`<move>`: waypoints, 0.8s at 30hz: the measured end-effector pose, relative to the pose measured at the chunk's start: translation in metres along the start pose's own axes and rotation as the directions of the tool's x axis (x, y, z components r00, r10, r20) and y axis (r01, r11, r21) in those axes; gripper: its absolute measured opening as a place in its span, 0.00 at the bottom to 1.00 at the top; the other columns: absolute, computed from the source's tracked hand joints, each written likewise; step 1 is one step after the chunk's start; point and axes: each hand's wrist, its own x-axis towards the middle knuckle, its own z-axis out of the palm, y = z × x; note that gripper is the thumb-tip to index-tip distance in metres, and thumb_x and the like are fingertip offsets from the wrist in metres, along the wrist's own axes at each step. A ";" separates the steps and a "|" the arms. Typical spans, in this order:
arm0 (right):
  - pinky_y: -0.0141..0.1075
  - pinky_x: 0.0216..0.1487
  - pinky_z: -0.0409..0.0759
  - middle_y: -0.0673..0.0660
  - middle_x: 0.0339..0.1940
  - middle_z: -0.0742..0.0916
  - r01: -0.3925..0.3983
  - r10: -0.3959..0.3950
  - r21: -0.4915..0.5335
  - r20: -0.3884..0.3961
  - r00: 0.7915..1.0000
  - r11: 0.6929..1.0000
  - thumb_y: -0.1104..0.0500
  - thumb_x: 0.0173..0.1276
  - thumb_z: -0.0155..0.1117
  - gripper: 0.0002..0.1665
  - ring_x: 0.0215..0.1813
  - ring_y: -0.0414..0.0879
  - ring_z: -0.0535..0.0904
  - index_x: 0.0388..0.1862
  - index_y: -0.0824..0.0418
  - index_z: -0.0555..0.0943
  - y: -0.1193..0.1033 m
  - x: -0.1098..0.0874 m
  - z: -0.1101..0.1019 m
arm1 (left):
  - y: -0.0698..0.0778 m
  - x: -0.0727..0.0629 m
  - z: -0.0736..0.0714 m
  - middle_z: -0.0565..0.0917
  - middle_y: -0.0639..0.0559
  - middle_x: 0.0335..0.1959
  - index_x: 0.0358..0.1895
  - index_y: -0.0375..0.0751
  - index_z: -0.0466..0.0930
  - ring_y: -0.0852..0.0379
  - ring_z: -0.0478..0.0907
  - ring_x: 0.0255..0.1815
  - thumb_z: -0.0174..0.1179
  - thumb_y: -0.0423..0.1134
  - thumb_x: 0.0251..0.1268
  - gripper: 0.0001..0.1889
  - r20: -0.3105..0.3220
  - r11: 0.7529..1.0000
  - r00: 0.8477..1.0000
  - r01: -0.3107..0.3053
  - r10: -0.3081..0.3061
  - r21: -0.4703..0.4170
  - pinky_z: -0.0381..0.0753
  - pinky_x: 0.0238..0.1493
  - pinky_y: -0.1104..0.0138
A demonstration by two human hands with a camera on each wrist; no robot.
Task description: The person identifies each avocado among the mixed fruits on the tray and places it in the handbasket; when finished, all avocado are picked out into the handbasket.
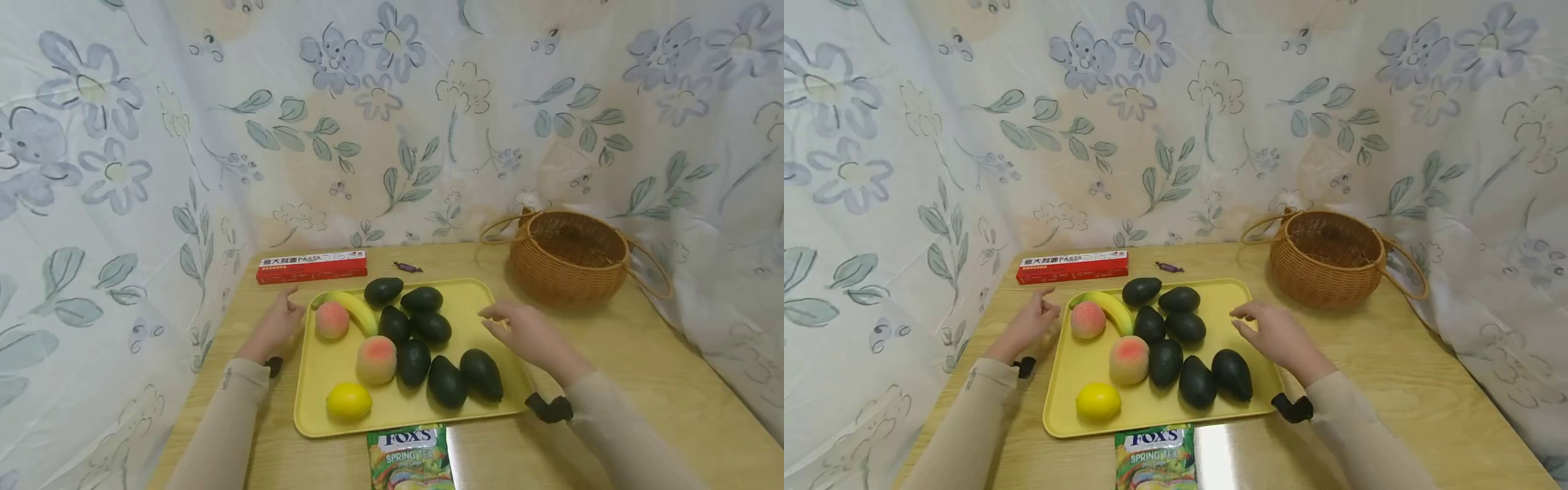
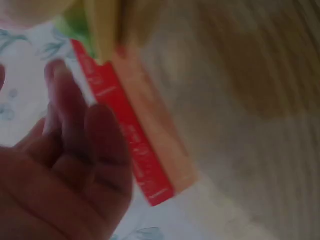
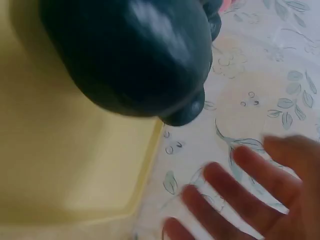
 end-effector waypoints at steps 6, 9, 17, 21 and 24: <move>0.54 0.53 0.83 0.56 0.54 0.86 0.104 -0.110 0.078 0.072 0.991 0.991 0.54 0.74 0.71 0.16 0.56 0.58 0.84 0.56 0.58 0.87 0.005 -0.024 0.023 | -0.021 0.013 0.008 0.75 0.41 0.39 0.78 0.25 0.53 0.52 0.72 0.38 0.50 0.37 0.82 0.31 0.097 0.997 0.994 0.058 -0.053 -0.043 0.74 0.42 0.63; 0.55 0.57 0.81 0.56 0.59 0.83 0.126 -0.143 0.156 0.109 0.984 0.980 0.50 0.75 0.68 0.21 0.60 0.59 0.82 0.61 0.58 0.85 0.004 -0.033 0.033 | -0.024 0.020 0.010 0.73 0.43 0.35 0.76 0.27 0.60 0.52 0.70 0.33 0.52 0.36 0.79 0.29 0.109 1.000 0.994 0.020 -0.019 -0.005 0.71 0.36 0.62; 0.48 0.60 0.80 0.51 0.61 0.82 0.094 -0.132 0.276 0.123 0.984 0.957 0.48 0.79 0.61 0.24 0.62 0.49 0.80 0.69 0.56 0.81 -0.002 -0.048 0.055 | -0.034 0.027 0.010 0.74 0.47 0.31 0.77 0.34 0.65 0.54 0.70 0.27 0.56 0.32 0.75 0.29 0.171 1.000 0.985 -0.010 0.006 0.021 0.71 0.31 0.65; 0.45 0.60 0.80 0.50 0.60 0.82 0.143 -0.180 0.301 0.098 0.979 0.943 0.46 0.76 0.66 0.27 0.61 0.46 0.79 0.68 0.56 0.81 -0.003 -0.050 0.061 | -0.035 0.027 0.008 0.74 0.46 0.31 0.77 0.35 0.65 0.54 0.69 0.25 0.55 0.31 0.75 0.29 0.173 1.000 0.985 -0.002 0.003 -0.007 0.70 0.28 0.66; 0.41 0.57 0.81 0.49 0.57 0.83 0.179 -0.210 0.329 0.060 0.976 0.927 0.47 0.72 0.71 0.27 0.59 0.45 0.80 0.66 0.57 0.81 0.000 -0.046 0.064 | -0.033 0.030 0.007 0.74 0.46 0.31 0.78 0.36 0.64 0.55 0.68 0.23 0.54 0.30 0.75 0.29 0.171 0.999 0.985 0.019 -0.013 -0.036 0.69 0.25 0.67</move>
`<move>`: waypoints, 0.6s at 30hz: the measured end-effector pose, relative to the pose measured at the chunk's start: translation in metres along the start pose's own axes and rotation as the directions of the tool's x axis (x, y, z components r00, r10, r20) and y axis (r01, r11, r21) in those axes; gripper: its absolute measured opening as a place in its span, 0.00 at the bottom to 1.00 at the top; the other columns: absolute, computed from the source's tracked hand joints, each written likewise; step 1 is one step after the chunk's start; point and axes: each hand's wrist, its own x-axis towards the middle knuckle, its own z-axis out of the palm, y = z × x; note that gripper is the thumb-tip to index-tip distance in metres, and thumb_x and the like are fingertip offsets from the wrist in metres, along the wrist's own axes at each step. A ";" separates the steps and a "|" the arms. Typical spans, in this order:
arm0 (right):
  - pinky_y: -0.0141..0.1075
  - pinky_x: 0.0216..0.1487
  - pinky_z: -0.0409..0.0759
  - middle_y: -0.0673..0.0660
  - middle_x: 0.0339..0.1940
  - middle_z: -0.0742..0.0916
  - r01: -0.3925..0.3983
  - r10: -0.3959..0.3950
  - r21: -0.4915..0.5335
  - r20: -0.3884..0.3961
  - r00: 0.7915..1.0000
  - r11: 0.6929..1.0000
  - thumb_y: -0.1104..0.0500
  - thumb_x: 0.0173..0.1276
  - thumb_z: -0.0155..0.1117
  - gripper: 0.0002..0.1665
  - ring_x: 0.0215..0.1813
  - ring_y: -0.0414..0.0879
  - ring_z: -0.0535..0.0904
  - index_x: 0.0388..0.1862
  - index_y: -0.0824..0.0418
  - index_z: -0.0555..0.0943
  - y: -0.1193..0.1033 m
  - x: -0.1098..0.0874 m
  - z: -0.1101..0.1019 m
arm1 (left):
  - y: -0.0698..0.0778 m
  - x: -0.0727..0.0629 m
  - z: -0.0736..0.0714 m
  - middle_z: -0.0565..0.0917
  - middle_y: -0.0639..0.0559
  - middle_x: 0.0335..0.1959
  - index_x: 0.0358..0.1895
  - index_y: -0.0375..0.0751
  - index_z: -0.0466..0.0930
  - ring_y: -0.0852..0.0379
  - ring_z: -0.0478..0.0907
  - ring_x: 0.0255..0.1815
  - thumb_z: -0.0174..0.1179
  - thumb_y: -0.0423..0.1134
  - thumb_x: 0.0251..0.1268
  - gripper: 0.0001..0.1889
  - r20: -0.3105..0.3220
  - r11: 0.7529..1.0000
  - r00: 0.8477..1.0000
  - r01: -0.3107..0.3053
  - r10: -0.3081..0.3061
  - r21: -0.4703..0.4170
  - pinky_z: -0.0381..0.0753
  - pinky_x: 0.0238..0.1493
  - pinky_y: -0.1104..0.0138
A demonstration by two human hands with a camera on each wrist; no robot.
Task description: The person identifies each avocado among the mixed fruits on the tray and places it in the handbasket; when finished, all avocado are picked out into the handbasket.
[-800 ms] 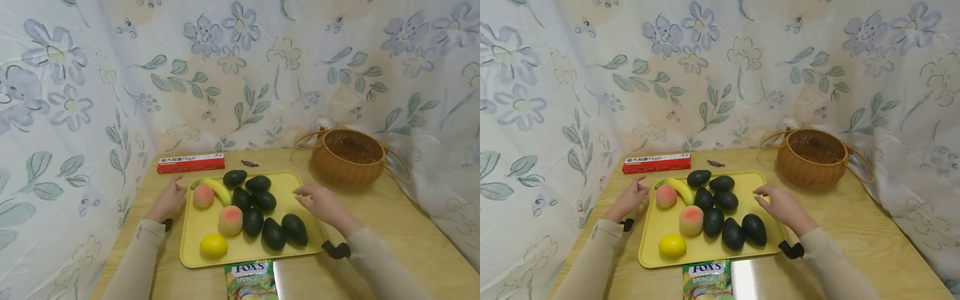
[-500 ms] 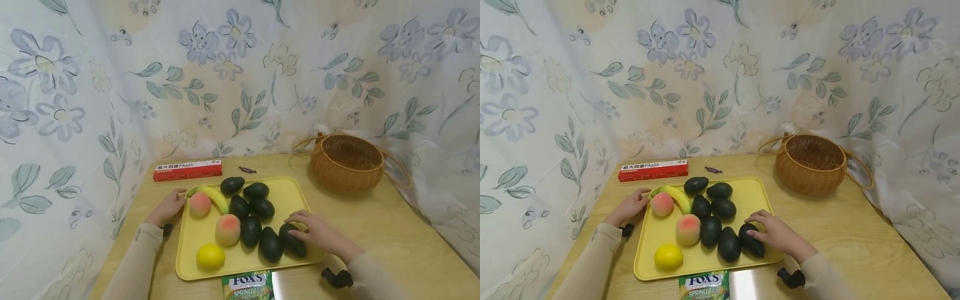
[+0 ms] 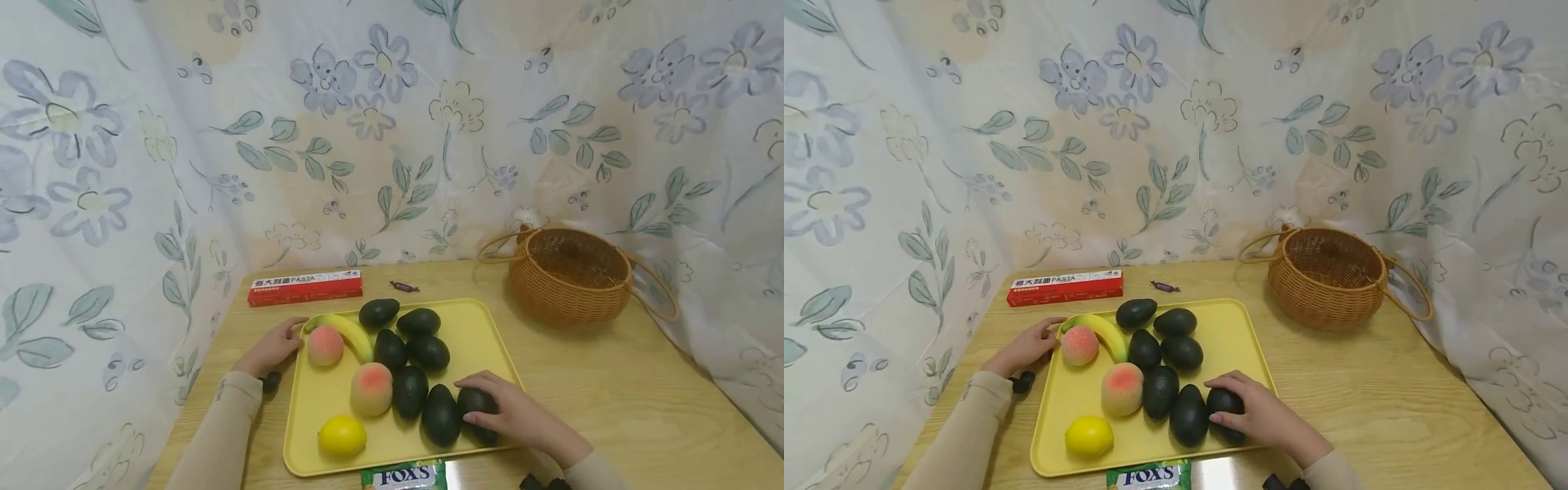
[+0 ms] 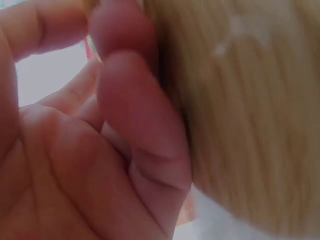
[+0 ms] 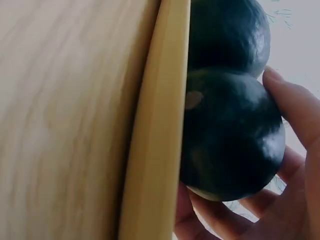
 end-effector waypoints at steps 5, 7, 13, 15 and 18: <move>0.41 0.55 0.82 0.48 0.56 0.83 0.018 -0.020 -0.030 -0.047 0.999 0.999 0.51 0.70 0.74 0.25 0.56 0.43 0.81 0.63 0.54 0.82 0.003 0.007 -0.006 | 0.001 0.002 0.000 0.74 0.47 0.29 0.78 0.33 0.63 0.58 0.67 0.21 0.53 0.28 0.73 0.30 -0.005 0.999 1.000 0.000 -0.001 -0.045 0.67 0.23 0.68; 0.44 0.56 0.82 0.48 0.57 0.83 0.000 -0.004 -0.060 -0.074 0.997 0.998 0.53 0.70 0.75 0.24 0.57 0.45 0.81 0.63 0.52 0.82 0.004 0.014 -0.016 | 0.000 0.004 -0.001 0.74 0.47 0.29 0.78 0.33 0.64 0.58 0.67 0.22 0.54 0.28 0.72 0.31 -0.016 0.999 1.000 0.003 -0.004 -0.051 0.67 0.23 0.68; 0.59 0.53 0.81 0.59 0.60 0.83 -0.073 0.050 -0.093 -0.227 0.973 0.993 0.62 0.66 0.76 0.26 0.57 0.60 0.82 0.63 0.56 0.81 0.014 0.043 -0.070 | -0.001 0.005 -0.003 0.75 0.48 0.29 0.78 0.35 0.64 0.56 0.68 0.24 0.54 0.28 0.71 0.31 -0.040 1.000 0.999 0.014 -0.015 -0.022 0.68 0.26 0.67; 0.63 0.53 0.79 0.62 0.60 0.82 -0.094 0.052 -0.118 -0.318 0.947 0.989 0.65 0.66 0.76 0.27 0.57 0.63 0.80 0.63 0.60 0.80 0.018 0.051 -0.092 | 0.000 0.005 -0.003 0.75 0.48 0.29 0.78 0.35 0.64 0.57 0.69 0.24 0.53 0.28 0.71 0.32 -0.030 1.000 0.999 0.019 -0.019 -0.019 0.69 0.26 0.67; 0.67 0.56 0.75 0.66 0.61 0.79 -0.162 0.082 -0.133 -0.468 0.880 0.978 0.64 0.66 0.76 0.29 0.60 0.67 0.77 0.65 0.63 0.79 0.024 0.058 -0.127 | 0.001 0.003 0.000 0.75 0.48 0.28 0.78 0.35 0.63 0.57 0.68 0.23 0.53 0.28 0.71 0.32 -0.013 0.999 1.000 0.023 -0.023 -0.031 0.69 0.26 0.67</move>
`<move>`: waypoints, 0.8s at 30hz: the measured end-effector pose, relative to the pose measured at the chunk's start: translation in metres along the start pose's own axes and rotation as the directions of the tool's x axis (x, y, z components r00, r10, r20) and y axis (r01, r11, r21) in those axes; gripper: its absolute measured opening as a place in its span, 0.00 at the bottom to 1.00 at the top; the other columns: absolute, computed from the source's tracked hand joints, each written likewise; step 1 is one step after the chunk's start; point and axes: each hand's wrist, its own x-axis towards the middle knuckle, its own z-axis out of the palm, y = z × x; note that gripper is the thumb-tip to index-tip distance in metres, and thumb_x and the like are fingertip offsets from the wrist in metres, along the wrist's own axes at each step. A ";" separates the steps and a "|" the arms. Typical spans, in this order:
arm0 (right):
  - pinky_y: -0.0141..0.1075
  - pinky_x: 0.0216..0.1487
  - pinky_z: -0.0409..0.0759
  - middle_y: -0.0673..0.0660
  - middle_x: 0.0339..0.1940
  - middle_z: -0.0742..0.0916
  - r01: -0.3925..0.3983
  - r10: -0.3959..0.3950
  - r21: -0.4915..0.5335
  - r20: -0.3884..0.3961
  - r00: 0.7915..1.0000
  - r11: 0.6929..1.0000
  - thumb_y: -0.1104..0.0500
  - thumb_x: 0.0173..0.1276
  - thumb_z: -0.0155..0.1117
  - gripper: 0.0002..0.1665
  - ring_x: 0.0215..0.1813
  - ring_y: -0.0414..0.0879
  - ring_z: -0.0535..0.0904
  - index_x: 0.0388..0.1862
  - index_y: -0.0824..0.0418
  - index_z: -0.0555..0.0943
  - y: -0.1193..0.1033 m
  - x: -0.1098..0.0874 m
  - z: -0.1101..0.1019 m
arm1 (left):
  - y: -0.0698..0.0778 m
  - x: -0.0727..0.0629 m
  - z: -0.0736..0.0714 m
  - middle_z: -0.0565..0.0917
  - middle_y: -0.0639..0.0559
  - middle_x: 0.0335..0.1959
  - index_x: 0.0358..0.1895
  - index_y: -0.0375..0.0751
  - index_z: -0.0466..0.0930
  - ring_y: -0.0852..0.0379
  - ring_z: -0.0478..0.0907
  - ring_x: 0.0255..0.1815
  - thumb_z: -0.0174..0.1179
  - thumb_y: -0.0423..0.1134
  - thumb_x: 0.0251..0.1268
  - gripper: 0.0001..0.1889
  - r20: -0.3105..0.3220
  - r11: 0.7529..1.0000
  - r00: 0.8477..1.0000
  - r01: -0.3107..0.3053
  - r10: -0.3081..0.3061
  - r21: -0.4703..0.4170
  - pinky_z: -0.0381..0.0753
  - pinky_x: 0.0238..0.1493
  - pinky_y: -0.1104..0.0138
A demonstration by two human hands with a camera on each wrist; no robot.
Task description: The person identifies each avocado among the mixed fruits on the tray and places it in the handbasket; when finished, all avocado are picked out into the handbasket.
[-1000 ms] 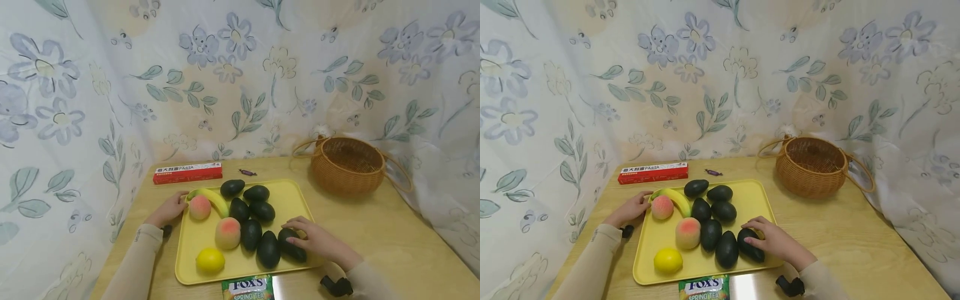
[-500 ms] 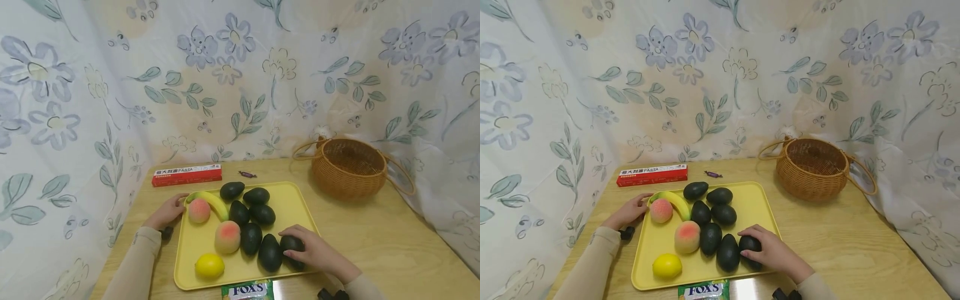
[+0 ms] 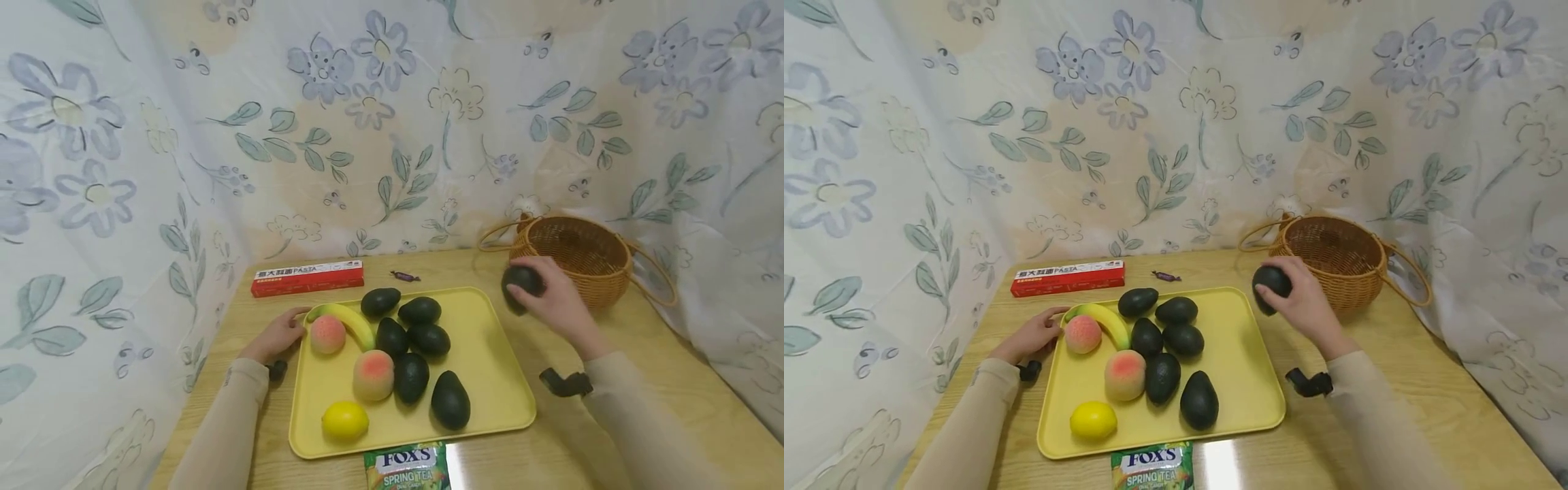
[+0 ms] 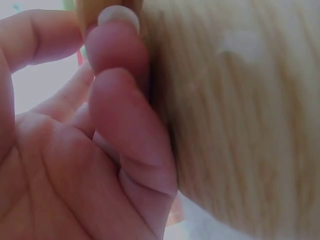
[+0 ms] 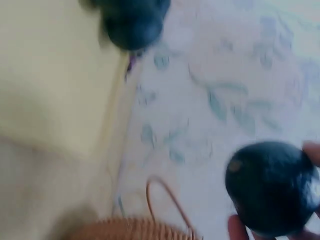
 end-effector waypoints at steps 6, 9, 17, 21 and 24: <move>0.70 0.64 0.67 0.70 0.70 0.71 -0.230 0.226 0.008 -0.212 0.951 0.973 0.49 0.73 0.71 0.36 0.68 0.71 0.68 0.73 0.62 0.74 0.038 0.037 -0.036 | 0.001 0.001 0.001 0.74 0.48 0.28 0.79 0.36 0.63 0.57 0.68 0.21 0.52 0.29 0.72 0.31 0.015 1.000 1.000 0.002 -0.001 -0.016 0.68 0.24 0.67; 0.66 0.67 0.65 0.71 0.72 0.69 -0.324 0.322 0.040 -0.278 0.905 0.945 0.44 0.75 0.66 0.39 0.70 0.70 0.66 0.77 0.62 0.71 0.057 0.047 -0.040 | 0.003 0.001 -0.001 0.73 0.48 0.27 0.79 0.37 0.64 0.57 0.67 0.21 0.52 0.29 0.73 0.31 0.016 1.000 1.000 0.008 -0.008 0.003 0.68 0.24 0.67; 0.60 0.74 0.61 0.69 0.73 0.66 -0.402 0.393 0.058 -0.377 0.839 0.914 0.47 0.75 0.67 0.36 0.73 0.67 0.64 0.76 0.62 0.72 0.084 0.051 -0.042 | 0.001 0.003 -0.001 0.74 0.48 0.27 0.80 0.37 0.63 0.57 0.69 0.23 0.51 0.31 0.75 0.30 0.034 1.000 0.999 0.011 -0.011 0.014 0.69 0.27 0.66; 0.62 0.73 0.62 0.71 0.73 0.65 -0.384 0.361 -0.004 -0.334 0.871 0.923 0.50 0.76 0.66 0.33 0.73 0.70 0.64 0.73 0.65 0.73 0.088 0.046 -0.039 | 0.000 0.003 0.000 0.75 0.46 0.28 0.80 0.38 0.64 0.56 0.69 0.22 0.52 0.30 0.74 0.31 0.030 0.999 0.999 0.032 -0.031 -0.020 0.70 0.25 0.66; 0.61 0.73 0.62 0.71 0.71 0.68 -0.321 0.288 -0.051 -0.327 0.900 0.946 0.55 0.77 0.65 0.27 0.72 0.69 0.65 0.68 0.68 0.76 0.082 0.041 -0.031 | -0.001 0.003 0.000 0.76 0.46 0.29 0.80 0.39 0.64 0.56 0.69 0.22 0.52 0.30 0.74 0.31 0.026 0.999 0.999 0.047 -0.046 -0.027 0.70 0.24 0.66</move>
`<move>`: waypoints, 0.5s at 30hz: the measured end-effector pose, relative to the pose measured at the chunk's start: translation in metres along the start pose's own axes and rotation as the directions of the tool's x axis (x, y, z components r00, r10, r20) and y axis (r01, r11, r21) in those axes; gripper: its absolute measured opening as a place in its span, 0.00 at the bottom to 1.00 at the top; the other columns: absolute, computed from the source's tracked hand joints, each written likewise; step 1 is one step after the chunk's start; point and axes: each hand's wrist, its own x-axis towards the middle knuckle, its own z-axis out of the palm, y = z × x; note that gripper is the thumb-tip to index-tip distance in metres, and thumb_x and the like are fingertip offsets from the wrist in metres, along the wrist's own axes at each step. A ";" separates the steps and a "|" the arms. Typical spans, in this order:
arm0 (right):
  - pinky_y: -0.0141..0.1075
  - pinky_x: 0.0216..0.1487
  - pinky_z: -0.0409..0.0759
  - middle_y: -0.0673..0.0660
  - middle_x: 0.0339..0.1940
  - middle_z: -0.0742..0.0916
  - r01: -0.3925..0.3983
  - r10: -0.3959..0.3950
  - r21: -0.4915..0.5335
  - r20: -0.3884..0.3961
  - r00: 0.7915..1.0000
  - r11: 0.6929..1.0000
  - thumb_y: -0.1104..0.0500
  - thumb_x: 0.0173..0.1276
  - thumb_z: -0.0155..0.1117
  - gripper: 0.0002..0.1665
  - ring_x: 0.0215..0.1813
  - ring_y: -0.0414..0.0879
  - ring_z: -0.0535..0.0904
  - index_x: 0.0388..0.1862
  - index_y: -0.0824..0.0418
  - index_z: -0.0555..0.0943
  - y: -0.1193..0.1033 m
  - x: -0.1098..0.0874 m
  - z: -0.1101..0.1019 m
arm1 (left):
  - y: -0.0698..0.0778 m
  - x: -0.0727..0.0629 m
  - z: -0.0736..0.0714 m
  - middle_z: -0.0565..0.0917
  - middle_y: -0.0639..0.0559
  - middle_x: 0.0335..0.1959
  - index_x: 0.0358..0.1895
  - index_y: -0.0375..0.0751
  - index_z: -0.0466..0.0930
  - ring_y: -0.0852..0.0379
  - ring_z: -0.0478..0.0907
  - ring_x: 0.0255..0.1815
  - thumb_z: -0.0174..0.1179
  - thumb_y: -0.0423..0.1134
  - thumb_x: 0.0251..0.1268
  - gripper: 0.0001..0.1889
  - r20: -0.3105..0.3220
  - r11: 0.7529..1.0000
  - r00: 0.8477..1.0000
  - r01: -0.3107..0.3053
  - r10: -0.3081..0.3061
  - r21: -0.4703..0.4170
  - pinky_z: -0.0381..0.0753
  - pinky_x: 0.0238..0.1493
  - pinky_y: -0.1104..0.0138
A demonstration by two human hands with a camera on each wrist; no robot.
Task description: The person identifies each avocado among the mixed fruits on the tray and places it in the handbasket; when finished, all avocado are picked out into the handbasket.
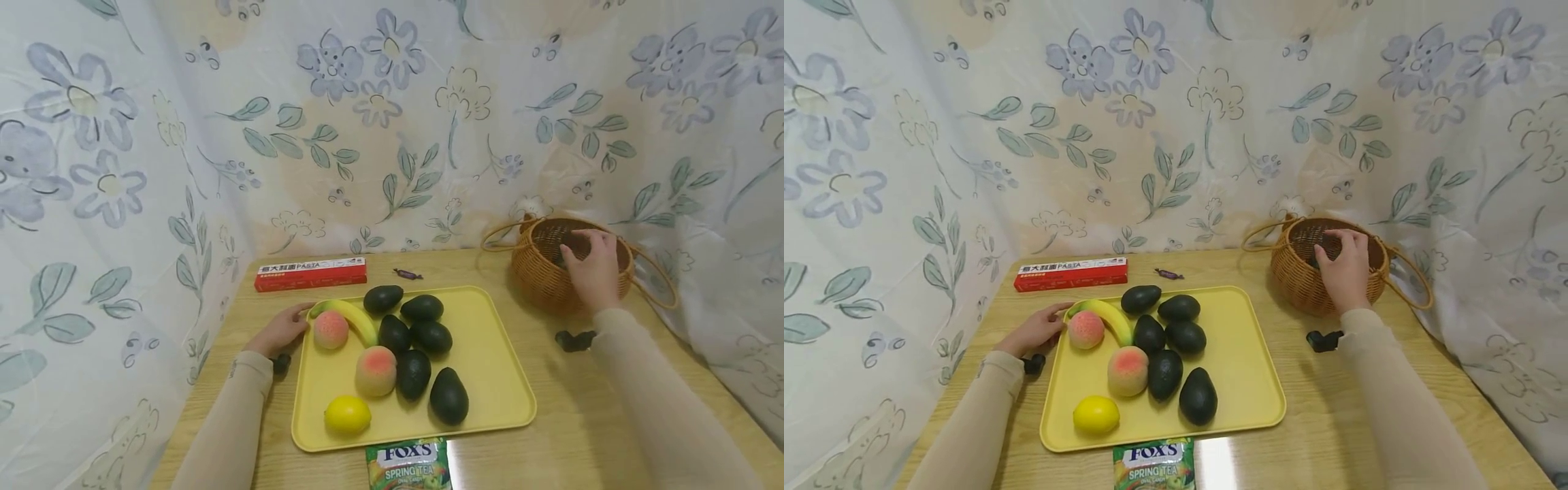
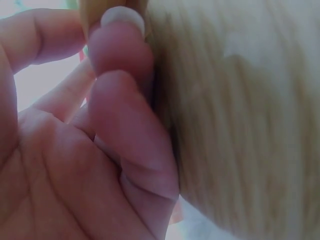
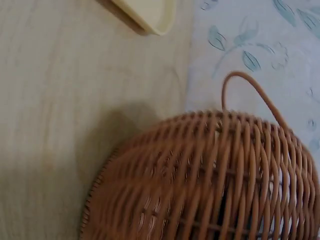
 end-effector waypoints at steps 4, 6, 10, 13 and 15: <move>0.60 0.65 0.66 0.71 0.62 0.76 0.227 -0.227 -0.013 -0.062 0.972 0.974 0.66 0.72 0.68 0.15 0.64 0.69 0.69 0.54 0.71 0.82 -0.017 -0.022 0.016 | 0.000 -0.001 -0.001 0.76 0.46 0.29 0.80 0.38 0.64 0.55 0.69 0.22 0.52 0.30 0.74 0.31 -0.005 1.000 1.000 -0.002 0.002 0.019 0.69 0.25 0.66; 0.60 0.59 0.67 0.70 0.57 0.78 0.346 -0.346 -0.008 -0.054 0.937 0.938 0.70 0.68 0.70 0.12 0.59 0.68 0.70 0.49 0.71 0.83 -0.030 -0.040 0.026 | 0.001 -0.002 -0.001 0.75 0.46 0.28 0.79 0.37 0.64 0.56 0.69 0.22 0.51 0.30 0.74 0.31 -0.010 1.000 1.000 -0.007 0.008 0.026 0.69 0.25 0.67; 0.57 0.54 0.75 0.65 0.51 0.80 0.467 -0.472 0.075 0.130 0.872 0.881 0.74 0.63 0.73 0.15 0.53 0.62 0.75 0.48 0.69 0.83 -0.061 -0.086 0.045 | 0.003 -0.004 -0.001 0.74 0.47 0.27 0.79 0.36 0.65 0.57 0.68 0.22 0.51 0.29 0.73 0.31 -0.027 0.999 1.000 -0.004 0.005 0.039 0.69 0.26 0.67; 0.53 0.50 0.80 0.57 0.50 0.82 0.476 -0.494 0.138 0.318 0.809 0.869 0.70 0.64 0.75 0.16 0.52 0.55 0.79 0.50 0.62 0.84 -0.082 -0.123 0.052 | 0.004 -0.004 -0.001 0.73 0.47 0.27 0.79 0.38 0.66 0.56 0.68 0.23 0.50 0.31 0.73 0.31 -0.040 0.997 0.999 -0.003 0.006 0.073 0.69 0.30 0.65; 0.52 0.50 0.82 0.53 0.50 0.82 0.476 -0.506 0.180 0.412 0.758 0.861 0.66 0.65 0.76 0.16 0.52 0.52 0.80 0.51 0.59 0.85 -0.093 -0.145 0.053 | 0.005 -0.005 -0.002 0.73 0.47 0.27 0.79 0.38 0.66 0.56 0.68 0.23 0.50 0.31 0.73 0.31 -0.038 0.996 0.999 -0.010 0.014 0.091 0.69 0.31 0.65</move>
